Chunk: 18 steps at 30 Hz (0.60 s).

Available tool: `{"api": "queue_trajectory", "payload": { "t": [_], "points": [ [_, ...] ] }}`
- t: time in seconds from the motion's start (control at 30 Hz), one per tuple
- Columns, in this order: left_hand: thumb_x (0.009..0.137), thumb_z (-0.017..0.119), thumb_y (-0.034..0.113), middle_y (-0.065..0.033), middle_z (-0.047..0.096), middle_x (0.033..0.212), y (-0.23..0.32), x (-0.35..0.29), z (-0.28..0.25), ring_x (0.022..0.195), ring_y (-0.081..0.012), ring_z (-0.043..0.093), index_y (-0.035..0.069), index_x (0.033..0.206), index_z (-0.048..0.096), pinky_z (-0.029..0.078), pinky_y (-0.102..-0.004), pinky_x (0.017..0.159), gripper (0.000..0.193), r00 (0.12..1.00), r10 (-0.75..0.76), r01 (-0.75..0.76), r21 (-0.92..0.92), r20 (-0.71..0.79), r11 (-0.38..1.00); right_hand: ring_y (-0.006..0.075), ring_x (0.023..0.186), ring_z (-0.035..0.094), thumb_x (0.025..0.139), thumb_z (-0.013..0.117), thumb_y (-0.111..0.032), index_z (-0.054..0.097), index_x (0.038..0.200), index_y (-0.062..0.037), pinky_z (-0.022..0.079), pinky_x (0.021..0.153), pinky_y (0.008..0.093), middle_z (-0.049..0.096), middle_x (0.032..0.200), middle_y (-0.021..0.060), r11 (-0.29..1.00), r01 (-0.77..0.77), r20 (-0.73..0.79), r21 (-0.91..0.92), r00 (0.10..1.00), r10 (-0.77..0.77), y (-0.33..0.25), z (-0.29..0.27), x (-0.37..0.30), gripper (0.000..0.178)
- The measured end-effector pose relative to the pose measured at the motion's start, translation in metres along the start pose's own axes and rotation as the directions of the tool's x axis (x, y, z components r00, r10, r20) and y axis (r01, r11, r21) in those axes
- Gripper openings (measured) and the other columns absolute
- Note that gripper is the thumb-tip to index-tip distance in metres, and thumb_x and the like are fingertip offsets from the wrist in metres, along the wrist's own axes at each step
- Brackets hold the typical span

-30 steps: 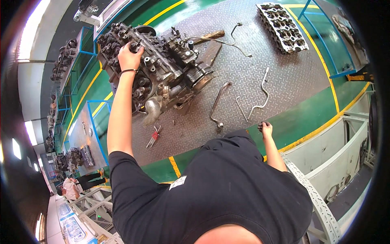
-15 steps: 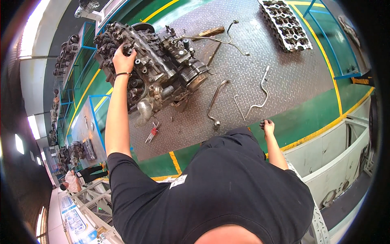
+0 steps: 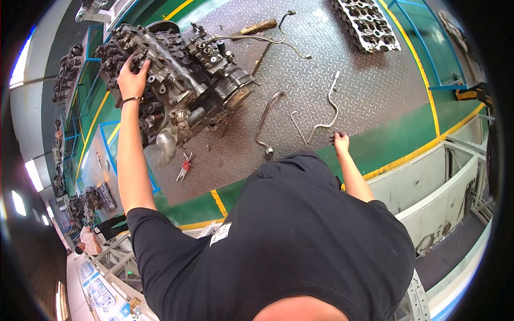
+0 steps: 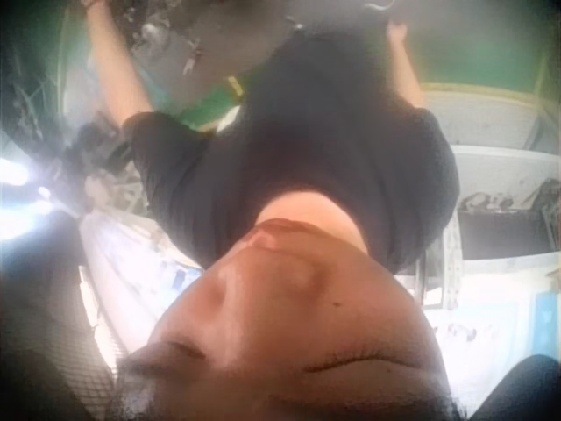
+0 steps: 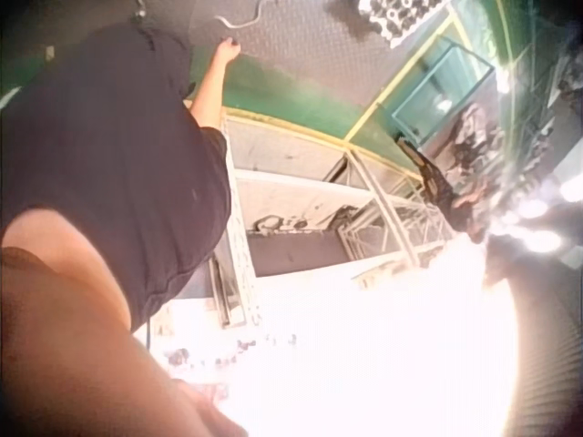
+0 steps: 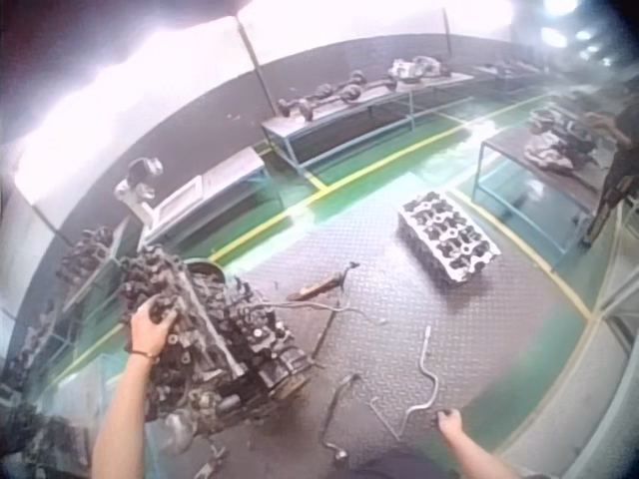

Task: Disassembling a cylinder head by removing injectors and then retrieving an intake manifold from a storage rack.

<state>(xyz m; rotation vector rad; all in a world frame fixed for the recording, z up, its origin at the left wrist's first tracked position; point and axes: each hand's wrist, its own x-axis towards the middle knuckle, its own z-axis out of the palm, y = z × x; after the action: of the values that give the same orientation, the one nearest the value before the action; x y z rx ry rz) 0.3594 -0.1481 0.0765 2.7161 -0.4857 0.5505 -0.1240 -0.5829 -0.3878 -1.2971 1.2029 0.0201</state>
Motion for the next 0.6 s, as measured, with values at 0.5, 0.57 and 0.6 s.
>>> {"api": "queue_trajectory", "payload": {
  "t": [0.5, 0.57, 0.6],
  "points": [
    [0.078, 0.081, 0.041, -0.0198, 0.07, 0.113, 0.002, 0.0, 0.0, 0.104, -0.0291, 0.069, 0.0, 0.122, 0.066, 0.051, -0.0364, 0.093, 0.062, 1.0, -0.006, 0.007, 0.067, -0.011, 0.998, 0.0186, 0.067, 0.069, 0.094, 0.055, -0.015, 0.065, 0.103, 0.0015, 0.051, 0.057, 0.0305, 0.07, 0.082, 0.0099, 0.978, 0.127, 0.228, -0.163, 0.97, -0.088, -0.004, 0.072, 0.003, 0.021],
    [0.078, 0.08, 0.042, -0.0202, 0.07, 0.113, 0.001, -0.002, 0.0, 0.104, -0.0294, 0.069, 0.0, 0.121, 0.066, 0.051, -0.0367, 0.093, 0.061, 1.0, -0.009, 0.009, 0.032, -0.009, 0.999, 0.0186, 0.068, 0.069, 0.094, 0.056, -0.016, 0.065, 0.101, 0.0024, 0.051, 0.057, 0.0304, 0.07, 0.081, 0.0103, 0.966, 0.16, 0.277, -0.202, 0.956, -0.101, 0.003, 0.078, 0.003, 0.021],
    [0.078, 0.081, 0.041, -0.0204, 0.07, 0.112, 0.0, -0.002, 0.001, 0.104, -0.0296, 0.069, 0.0, 0.12, 0.067, 0.051, -0.037, 0.093, 0.061, 1.0, -0.012, 0.013, 0.042, -0.014, 0.999, 0.0187, 0.068, 0.069, 0.094, 0.057, -0.016, 0.065, 0.1, 0.0026, 0.051, 0.057, 0.0304, 0.07, 0.081, 0.0106, 0.94, 0.197, 0.277, -0.278, 0.954, -0.118, 0.006, 0.081, 0.003, 0.021]
  ]
}}
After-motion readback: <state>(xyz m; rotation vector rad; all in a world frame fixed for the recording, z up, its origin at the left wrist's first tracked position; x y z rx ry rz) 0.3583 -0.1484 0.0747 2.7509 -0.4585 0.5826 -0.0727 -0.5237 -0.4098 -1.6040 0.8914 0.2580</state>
